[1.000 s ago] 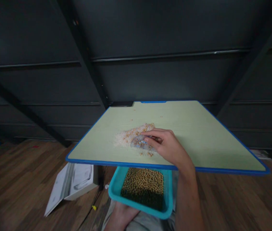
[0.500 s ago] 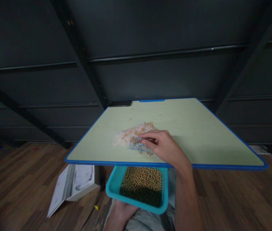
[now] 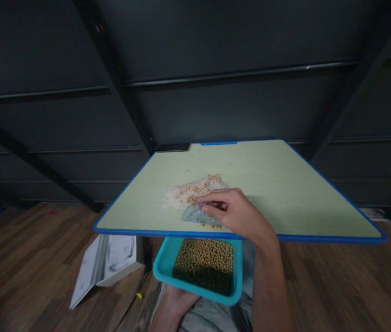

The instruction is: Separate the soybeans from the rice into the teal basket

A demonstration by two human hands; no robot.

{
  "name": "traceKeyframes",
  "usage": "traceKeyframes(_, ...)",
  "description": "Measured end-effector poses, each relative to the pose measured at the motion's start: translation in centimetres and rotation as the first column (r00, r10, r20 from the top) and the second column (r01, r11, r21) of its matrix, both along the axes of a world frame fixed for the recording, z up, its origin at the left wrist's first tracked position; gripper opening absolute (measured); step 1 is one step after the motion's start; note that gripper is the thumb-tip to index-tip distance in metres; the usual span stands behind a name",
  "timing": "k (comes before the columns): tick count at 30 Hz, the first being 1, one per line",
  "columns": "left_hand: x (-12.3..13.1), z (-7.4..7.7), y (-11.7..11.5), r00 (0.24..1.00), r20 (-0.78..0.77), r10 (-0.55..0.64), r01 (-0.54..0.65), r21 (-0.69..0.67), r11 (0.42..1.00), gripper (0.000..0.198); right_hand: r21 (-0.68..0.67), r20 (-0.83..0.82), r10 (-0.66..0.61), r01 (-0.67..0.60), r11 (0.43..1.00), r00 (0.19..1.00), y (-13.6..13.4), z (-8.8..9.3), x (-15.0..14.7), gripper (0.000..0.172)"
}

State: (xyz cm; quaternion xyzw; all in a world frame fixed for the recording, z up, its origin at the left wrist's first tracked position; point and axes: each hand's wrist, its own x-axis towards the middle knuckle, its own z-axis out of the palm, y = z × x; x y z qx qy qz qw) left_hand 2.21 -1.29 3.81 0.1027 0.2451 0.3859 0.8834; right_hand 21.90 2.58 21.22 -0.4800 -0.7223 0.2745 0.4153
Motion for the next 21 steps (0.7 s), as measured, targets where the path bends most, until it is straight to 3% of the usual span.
traceKeyframes(7, 0.3, 0.3, -0.3, 0.992, 0.124, -0.002, 0.001, 0.005, 1.0, 0.023, -0.047, -0.029, 0.057, -0.059, 0.997, 0.998, -0.2, -0.1, -0.1, 0.024)
traceKeyframes(13, 0.6, 0.0, -0.3, 0.99, 0.143, 0.003, -0.004, 0.009, 1.0, 0.028, -0.092, -0.042, 0.062, -0.066, 0.994, 0.997, -0.2, -0.2, -0.2, 0.023)
traceKeyframes(18, 1.3, 1.5, -0.7, 0.992, 0.125, -0.006, 0.005, 0.014, 1.0, 0.032, -0.108, -0.042, 0.081, -0.085, 0.991, 0.996, -0.5, -0.1, 0.0, 0.024)
traceKeyframes(21, 1.7, 2.1, -1.1, 0.994, 0.105, -0.032, 0.03, 0.013, 0.999, 0.036, -0.054, 0.02, 0.036, -0.035, 0.998, 0.999, -0.5, 0.1, 0.1, 0.023)
